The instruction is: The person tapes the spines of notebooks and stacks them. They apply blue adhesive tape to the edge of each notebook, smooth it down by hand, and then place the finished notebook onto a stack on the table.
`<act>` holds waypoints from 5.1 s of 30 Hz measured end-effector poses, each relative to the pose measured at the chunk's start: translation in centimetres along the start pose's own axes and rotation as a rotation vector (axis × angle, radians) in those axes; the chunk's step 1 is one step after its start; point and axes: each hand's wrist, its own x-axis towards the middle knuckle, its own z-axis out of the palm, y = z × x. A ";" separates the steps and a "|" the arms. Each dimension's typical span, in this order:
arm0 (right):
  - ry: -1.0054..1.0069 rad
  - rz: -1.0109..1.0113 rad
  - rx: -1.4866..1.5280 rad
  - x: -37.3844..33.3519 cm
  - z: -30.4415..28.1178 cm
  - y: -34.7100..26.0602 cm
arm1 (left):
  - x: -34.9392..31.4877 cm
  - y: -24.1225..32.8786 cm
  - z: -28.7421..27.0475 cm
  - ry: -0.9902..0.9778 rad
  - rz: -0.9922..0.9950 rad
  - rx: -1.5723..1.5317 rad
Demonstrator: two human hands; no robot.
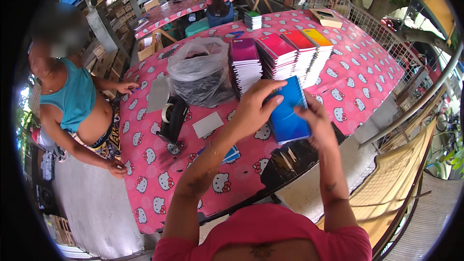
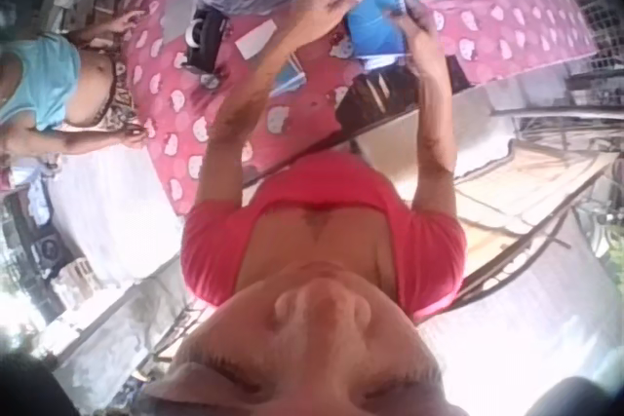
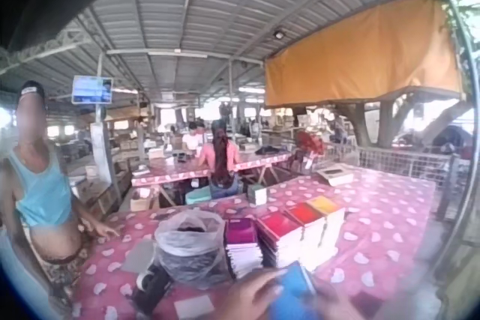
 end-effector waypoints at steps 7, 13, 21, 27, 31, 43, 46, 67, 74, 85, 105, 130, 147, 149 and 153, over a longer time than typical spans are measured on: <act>-0.007 -0.015 -1.008 8.4 -10.7 3.4 | 0.0 -6.5 7.0 -0.022 -0.119 0.597; 0.217 -0.415 -1.079 7.0 -11.0 3.6 | -5.4 -4.3 1.3 0.363 -0.221 0.219; -0.308 -0.417 -0.496 -0.5 2.6 5.6 | -27.0 -3.9 -3.9 -0.183 -0.306 0.821; -0.332 -0.167 -0.385 1.5 4.7 20.2 | -25.6 -3.3 -5.4 -0.222 -0.502 0.785; -0.365 -0.216 -0.429 2.3 5.7 25.3 | -23.2 -3.1 -5.2 -0.196 -0.459 0.865; -0.339 0.015 -0.263 2.8 5.8 28.3 | -30.1 -5.9 -11.1 0.242 -0.778 0.774; -0.376 0.102 -0.282 2.6 6.7 27.5 | -36.4 -9.7 -15.5 -0.017 -0.684 1.133; -0.407 0.129 -0.254 3.4 7.5 27.7 | -37.4 -9.4 -15.8 0.003 -0.607 1.015; -0.362 0.128 -0.281 3.4 6.9 27.9 | -30.4 -6.2 -13.6 0.213 -0.642 0.734; -0.367 0.207 -0.288 3.5 7.1 28.0 | -28.5 -4.6 -11.3 0.310 -0.565 0.531; -0.455 0.114 -0.256 2.8 8.2 24.7 | -24.8 -6.5 -15.9 -0.202 -0.403 0.460; -0.361 0.034 -0.237 0.3 11.0 20.8 | -25.3 -0.1 -9.7 -0.500 -0.310 1.046; -0.339 0.025 -0.195 1.3 9.9 22.9 | -25.6 -0.4 -6.3 -0.155 -0.240 0.801; -0.396 0.062 -0.249 1.9 8.6 25.6 | -22.5 -1.9 -8.0 -0.024 -0.348 0.854; -0.422 0.050 -0.342 2.7 8.6 28.7 | -24.1 -6.9 -11.1 -0.506 -0.436 0.664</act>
